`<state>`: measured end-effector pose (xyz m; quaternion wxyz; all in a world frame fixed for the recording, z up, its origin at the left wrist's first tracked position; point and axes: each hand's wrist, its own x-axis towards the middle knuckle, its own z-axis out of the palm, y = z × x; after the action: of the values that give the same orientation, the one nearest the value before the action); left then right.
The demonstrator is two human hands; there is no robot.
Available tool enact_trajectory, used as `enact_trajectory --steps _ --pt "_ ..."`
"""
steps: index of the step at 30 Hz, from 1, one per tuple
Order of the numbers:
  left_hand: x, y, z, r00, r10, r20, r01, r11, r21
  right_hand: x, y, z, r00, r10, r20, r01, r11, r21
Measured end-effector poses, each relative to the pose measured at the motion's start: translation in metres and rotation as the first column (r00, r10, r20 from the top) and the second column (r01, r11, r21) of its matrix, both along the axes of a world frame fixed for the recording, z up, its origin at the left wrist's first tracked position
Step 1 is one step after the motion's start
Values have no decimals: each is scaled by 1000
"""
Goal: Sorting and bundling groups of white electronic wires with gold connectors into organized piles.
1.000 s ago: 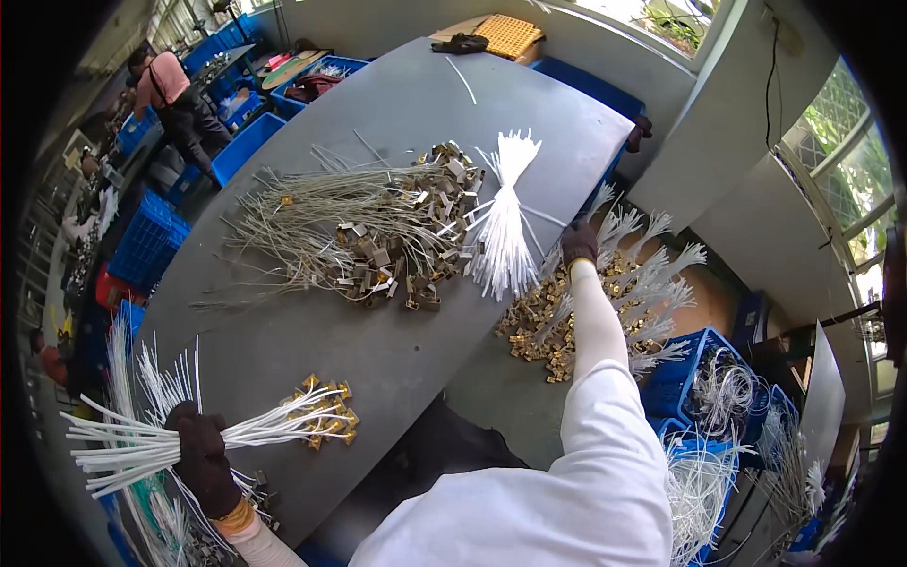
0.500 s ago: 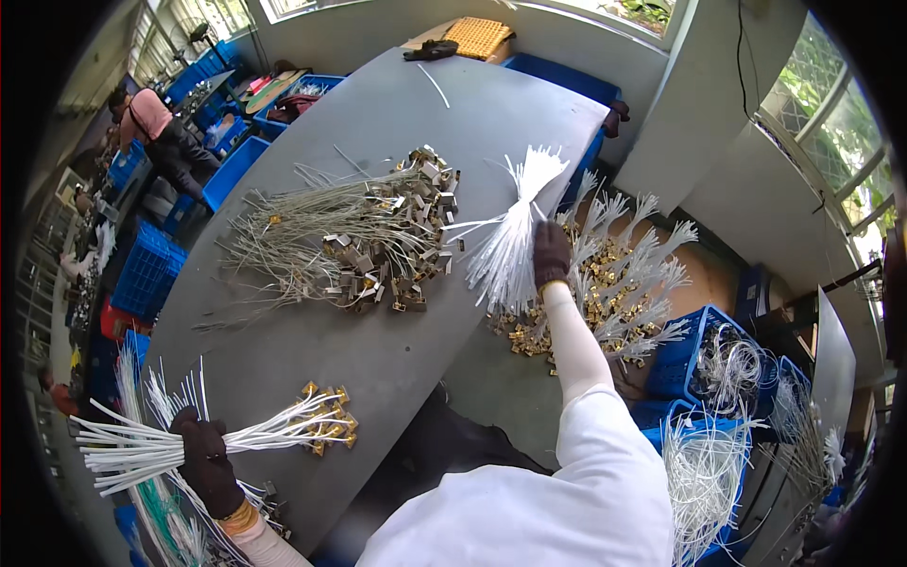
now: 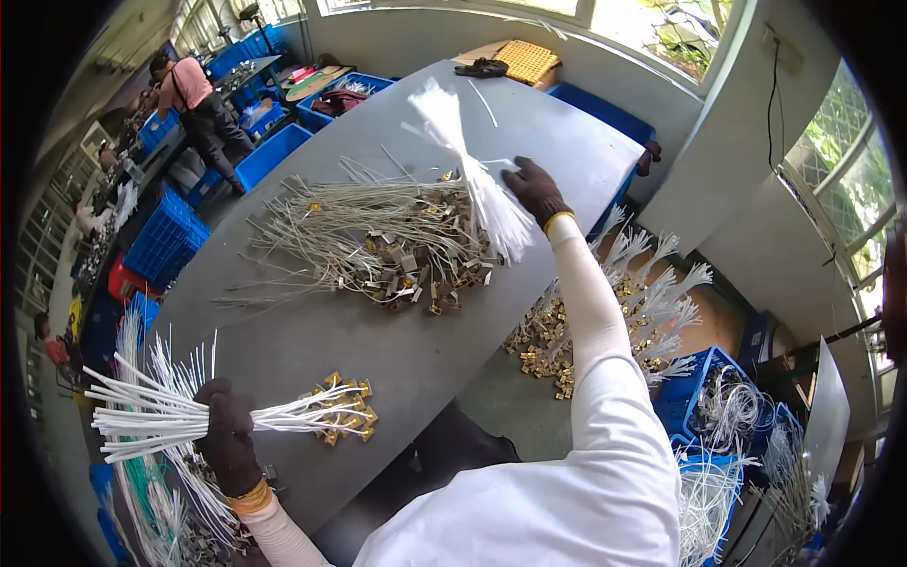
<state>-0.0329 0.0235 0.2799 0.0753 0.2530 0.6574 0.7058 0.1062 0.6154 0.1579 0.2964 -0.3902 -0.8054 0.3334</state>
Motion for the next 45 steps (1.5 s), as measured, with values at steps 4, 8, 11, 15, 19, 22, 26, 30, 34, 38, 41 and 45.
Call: enact_trajectory --steps 4,8,11,15,19,22,26,30,34,38,41,45 --pt "1 4 0 1000 3 -17 -3 1000 2 36 10 -73 965 -160 207 106 962 251" --pt "3 0 1 999 35 -6 -35 999 -7 43 -73 -106 989 -103 109 78 974 214" --pt "3 7 2 1000 0 9 0 1000 21 48 -104 -144 996 -82 -41 91 944 317" --pt "4 -1 4 997 64 45 -62 997 -42 41 -167 -147 984 -97 151 89 995 53" --pt "2 2 -1 994 69 83 -64 996 -66 56 -195 -173 932 -68 356 -9 978 210" --pt "6 3 3 994 53 92 -49 998 -49 67 -233 -199 938 -2 346 -79 973 218" --pt "6 2 2 997 31 78 -31 1000 -2 64 -300 -175 905 338 260 -390 901 189" --pt "-10 -20 -8 976 -159 147 123 966 227 37 -374 -111 706 643 297 -636 760 -132" --pt "-11 -4 2 930 -240 277 175 955 240 -36 -377 -53 765 643 -22 -620 746 244" --pt "-16 -12 8 972 -141 -189 102 975 -198 -103 -409 56 626 727 281 -767 509 391" --pt "-16 -18 22 905 -116 -408 -65 913 -402 -133 -426 75 436 884 168 -859 353 371" --pt "-18 -33 27 845 -196 -497 -89 865 -494 -134 -425 101 165 978 -127 -923 198 330"
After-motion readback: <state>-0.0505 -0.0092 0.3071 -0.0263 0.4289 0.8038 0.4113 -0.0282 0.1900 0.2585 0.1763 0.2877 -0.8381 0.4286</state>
